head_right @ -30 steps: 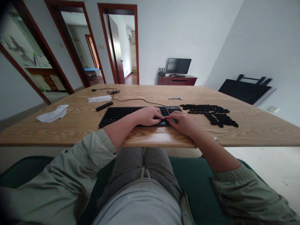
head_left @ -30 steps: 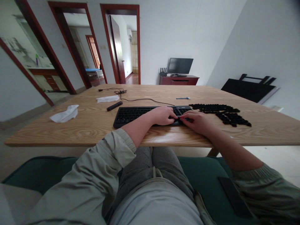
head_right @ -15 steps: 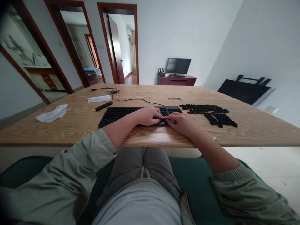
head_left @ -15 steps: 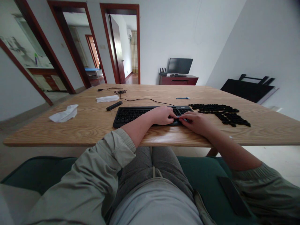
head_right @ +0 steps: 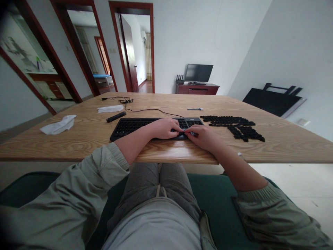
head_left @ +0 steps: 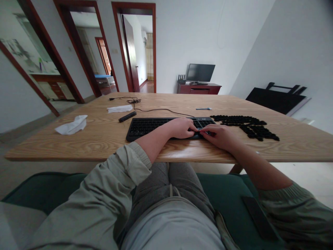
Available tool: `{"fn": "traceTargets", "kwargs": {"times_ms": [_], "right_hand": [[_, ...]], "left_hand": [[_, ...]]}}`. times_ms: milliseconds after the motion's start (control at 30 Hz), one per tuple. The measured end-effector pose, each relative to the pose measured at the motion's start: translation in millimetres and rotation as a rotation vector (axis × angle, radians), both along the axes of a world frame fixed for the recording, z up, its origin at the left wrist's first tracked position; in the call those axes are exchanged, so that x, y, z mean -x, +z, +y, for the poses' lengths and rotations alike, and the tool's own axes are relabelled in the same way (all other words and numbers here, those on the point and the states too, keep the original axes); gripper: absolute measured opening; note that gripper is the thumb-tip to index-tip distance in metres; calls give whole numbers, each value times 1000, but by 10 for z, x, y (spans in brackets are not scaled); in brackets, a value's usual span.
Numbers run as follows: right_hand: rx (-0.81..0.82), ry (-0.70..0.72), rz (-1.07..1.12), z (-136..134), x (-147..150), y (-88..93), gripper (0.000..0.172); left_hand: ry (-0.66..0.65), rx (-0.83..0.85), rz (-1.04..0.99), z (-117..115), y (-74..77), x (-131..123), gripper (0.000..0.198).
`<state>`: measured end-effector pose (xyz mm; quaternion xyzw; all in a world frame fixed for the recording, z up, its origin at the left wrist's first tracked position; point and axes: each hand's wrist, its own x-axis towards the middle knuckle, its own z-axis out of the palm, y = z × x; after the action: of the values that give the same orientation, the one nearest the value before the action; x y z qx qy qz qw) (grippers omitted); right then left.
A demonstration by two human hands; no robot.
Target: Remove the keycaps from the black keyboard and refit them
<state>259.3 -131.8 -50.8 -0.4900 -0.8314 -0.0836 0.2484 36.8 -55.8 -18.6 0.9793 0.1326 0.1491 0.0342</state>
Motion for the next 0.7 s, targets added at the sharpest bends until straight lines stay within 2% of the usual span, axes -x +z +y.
{"fn": "traceTargets", "kwargs": {"times_ms": [700], "right_hand": [[-35, 47, -104, -16, 43, 8, 26]], "left_hand": [[-6, -15, 5, 7, -2, 3, 40]]}}
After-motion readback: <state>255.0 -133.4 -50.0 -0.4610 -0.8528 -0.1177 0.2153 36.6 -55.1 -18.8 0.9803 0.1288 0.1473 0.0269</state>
